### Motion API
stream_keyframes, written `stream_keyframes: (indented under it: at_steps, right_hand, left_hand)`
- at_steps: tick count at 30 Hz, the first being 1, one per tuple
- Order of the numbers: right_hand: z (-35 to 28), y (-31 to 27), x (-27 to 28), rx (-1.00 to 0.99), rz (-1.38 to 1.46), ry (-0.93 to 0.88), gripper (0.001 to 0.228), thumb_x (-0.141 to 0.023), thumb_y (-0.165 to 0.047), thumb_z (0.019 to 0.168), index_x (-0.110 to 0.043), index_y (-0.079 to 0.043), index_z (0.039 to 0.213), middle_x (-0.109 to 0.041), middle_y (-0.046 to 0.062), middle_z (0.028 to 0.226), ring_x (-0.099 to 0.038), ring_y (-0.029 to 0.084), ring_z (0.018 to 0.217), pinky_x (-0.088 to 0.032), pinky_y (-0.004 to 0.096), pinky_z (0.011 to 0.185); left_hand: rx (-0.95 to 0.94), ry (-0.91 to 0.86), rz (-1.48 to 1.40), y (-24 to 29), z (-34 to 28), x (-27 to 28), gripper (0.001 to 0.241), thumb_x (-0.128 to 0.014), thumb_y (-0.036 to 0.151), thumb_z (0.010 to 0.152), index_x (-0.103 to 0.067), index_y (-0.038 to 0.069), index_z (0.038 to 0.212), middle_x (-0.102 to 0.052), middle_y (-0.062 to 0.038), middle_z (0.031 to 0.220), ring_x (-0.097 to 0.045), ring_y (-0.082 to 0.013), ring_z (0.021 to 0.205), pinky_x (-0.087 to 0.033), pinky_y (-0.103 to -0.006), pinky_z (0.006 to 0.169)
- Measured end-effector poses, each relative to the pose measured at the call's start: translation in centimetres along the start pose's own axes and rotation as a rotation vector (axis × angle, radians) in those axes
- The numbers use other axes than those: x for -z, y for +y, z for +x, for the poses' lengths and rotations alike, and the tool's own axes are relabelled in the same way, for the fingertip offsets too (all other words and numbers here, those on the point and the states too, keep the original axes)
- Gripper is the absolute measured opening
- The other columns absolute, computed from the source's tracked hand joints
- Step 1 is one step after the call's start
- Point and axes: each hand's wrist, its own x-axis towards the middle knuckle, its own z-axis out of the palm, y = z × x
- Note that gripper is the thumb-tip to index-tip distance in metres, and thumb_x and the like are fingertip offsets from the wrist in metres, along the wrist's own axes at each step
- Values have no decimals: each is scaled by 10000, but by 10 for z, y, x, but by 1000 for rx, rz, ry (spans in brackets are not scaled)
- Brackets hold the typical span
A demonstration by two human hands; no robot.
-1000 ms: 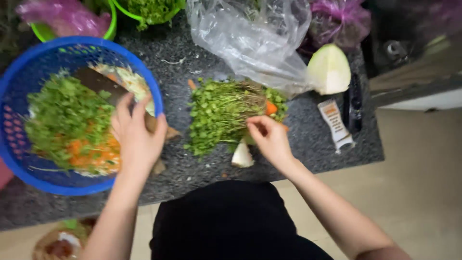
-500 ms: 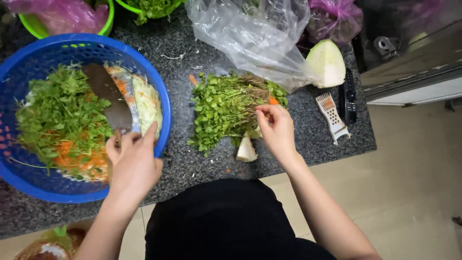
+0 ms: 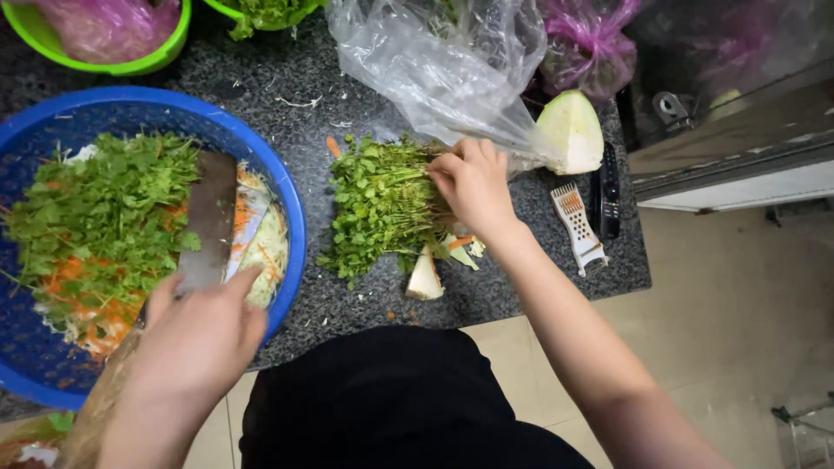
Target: Picking coriander leaves and stems and placing them into a pink colander basket for preparation.
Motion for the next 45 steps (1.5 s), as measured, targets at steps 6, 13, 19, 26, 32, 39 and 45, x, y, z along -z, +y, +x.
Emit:
stream_keyframes:
  at_steps: [6, 13, 19, 26, 32, 39, 45]
  right_hand:
    - [-22, -10, 31, -75, 208, 77, 84, -745, -162, 938, -749, -122, 1012, -637, 64, 1056, -563, 268, 1065, -412, 408, 925]
    - [-56, -27, 43, -464, 716, 68, 106, -706, -104, 956, -719, -37, 1038, -628, 8, 1051, -520, 83, 827, -464, 218, 758]
    - [-58, -44, 69, -340, 710, 219, 100, -712, -45, 964, -709, -16, 1059, -620, 29, 1095, -544, 93, 920, -462, 222, 845]
    - [-56, -58, 66, -370, 874, 148, 104, -704, -43, 973, -700, -12, 1072, -609, 4, 1089, -542, 56, 897, -461, 195, 814]
    - [-59, -64, 55, -486, 1014, 101, 96, -707, -55, 970, -706, -18, 1059, -594, -29, 1068, -513, 31, 842, -445, 182, 762]
    - [-60, -62, 50, -471, 975, 113, 106, -708, -65, 974, -710, -14, 1066, -605, -29, 1073, -514, 30, 834, -454, 185, 763]
    - [-63, -44, 39, -718, 1174, 141, 240, -664, -132, 985, -691, -18, 1195, -704, 17, 1051, -646, 85, 919, -518, 236, 814]
  left_hand:
    - [-225, 473, -474, 63, 33, 19, 319, -656, 167, 901, -687, 102, 1212, -732, -99, 935, -690, -298, 896, -487, -446, 865]
    - [-435, 599, -707, 100, 44, 0, 111, -713, 115, 892, -768, 106, 989, -745, -57, 962, -699, -268, 949, -500, -409, 887]
    - [-414, 541, -803, 109, 37, 0, 143, -727, 123, 875, -764, 80, 1007, -750, -62, 986, -703, -249, 894, -495, -383, 801]
    - [-299, 483, -1187, 116, 46, -11, 142, -728, 114, 946, -771, 61, 1071, -726, -33, 908, -663, -122, 802, -525, -268, 724]
    - [-170, 443, -1418, 122, 37, 1, 134, -741, 125, 953, -778, 46, 1054, -747, 14, 883, -626, -25, 735, -522, -201, 679]
    - [-193, 704, -1134, 118, 29, 10, 245, -749, 114, 921, -740, 65, 1161, -549, 10, 768, -441, -62, 595, -370, -243, 516]
    - [97, 1061, -726, 13, 13, 5, 321, -749, 98, 948, -669, 47, 1254, -601, -92, 1059, -554, -213, 920, -458, -360, 846]
